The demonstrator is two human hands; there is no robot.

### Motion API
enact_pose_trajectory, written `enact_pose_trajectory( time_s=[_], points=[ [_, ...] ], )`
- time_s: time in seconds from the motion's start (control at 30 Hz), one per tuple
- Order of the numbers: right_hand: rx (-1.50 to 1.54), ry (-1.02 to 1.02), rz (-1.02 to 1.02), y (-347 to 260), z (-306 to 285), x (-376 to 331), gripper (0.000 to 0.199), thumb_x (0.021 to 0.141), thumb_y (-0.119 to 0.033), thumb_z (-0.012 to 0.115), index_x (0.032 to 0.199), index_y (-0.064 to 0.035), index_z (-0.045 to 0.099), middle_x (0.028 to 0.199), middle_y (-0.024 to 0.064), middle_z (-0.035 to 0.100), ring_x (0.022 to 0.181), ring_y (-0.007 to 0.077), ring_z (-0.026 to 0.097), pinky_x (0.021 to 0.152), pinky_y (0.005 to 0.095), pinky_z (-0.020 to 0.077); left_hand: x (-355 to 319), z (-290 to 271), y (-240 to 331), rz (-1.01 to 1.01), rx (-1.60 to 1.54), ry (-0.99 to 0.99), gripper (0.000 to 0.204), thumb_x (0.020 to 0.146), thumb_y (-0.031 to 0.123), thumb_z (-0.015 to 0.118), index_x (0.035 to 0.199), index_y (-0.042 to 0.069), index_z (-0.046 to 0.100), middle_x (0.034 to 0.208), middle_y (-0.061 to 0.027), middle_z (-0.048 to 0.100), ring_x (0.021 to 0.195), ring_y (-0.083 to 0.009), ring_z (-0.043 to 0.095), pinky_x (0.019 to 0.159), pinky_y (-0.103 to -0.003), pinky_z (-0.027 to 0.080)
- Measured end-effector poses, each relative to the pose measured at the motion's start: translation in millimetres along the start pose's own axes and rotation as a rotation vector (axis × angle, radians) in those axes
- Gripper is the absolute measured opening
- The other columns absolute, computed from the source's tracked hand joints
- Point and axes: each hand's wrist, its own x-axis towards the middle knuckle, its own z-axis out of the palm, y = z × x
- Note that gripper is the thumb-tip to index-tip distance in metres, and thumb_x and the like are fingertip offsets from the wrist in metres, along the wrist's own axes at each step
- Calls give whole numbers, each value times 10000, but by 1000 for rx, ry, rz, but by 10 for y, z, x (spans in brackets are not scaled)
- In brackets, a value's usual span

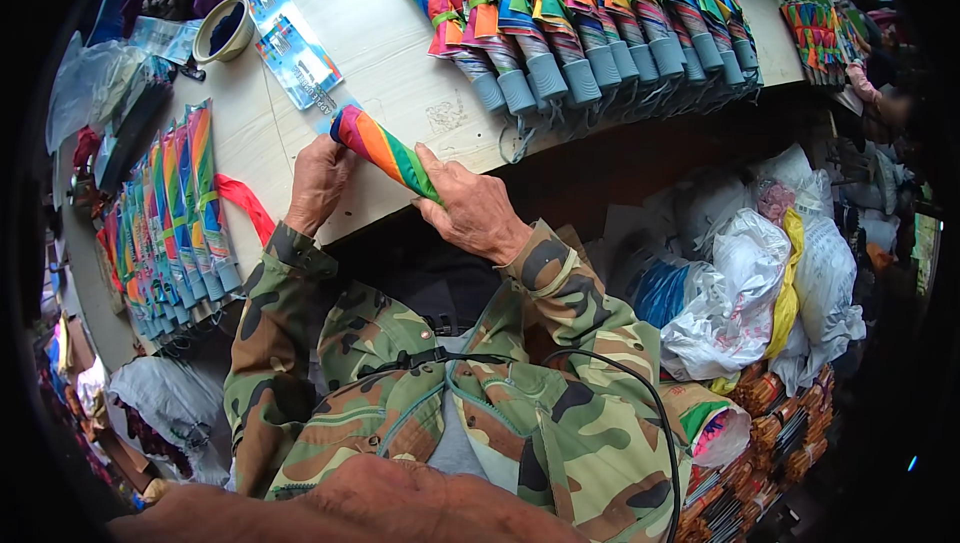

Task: Packaging individual small umbrellas into clear plastic protective sleeves.

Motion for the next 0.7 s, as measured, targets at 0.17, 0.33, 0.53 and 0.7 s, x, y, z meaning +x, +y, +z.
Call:
enact_pose_trajectory(
  time_s=[0.17,0.33,0.53,0.7],
  points=[
    [-286,-129,139,-14,-12,-79,797,957,-258,791,1665,-91,465,919,149,662,768,370,699,679,484,564,208,-246,-245,-451,-656,-364,146,1023,91,722,1121,-6,772,886,-75,780,730,-134,723,654,-321,592],
    [-292,-99,104,14,-89,-164,773,920,-251,816,1619,-97,524,910,128,655,732,343,707,640,467,574,289,-382,-209,-628,-859,-467,165,1056,125,719,1119,-18,777,906,-72,781,689,-125,736,591,-279,606],
    [-468,-19,-175,13,-99,-173,718,904,-190,799,1591,-147,592,850,74,599,716,257,664,632,412,529,319,-363,-252,-573,-813,-479,210,1071,148,708,1171,-26,773,869,-75,766,692,-140,743,601,-288,613],
    [-665,26,-276,181,-38,-156,668,912,-144,760,1566,-164,624,839,57,582,709,225,640,628,396,506,300,-362,-217,-583,-819,-477,233,1069,162,700,1176,-33,770,859,-77,760,697,-144,738,610,-294,611]
  ],
)
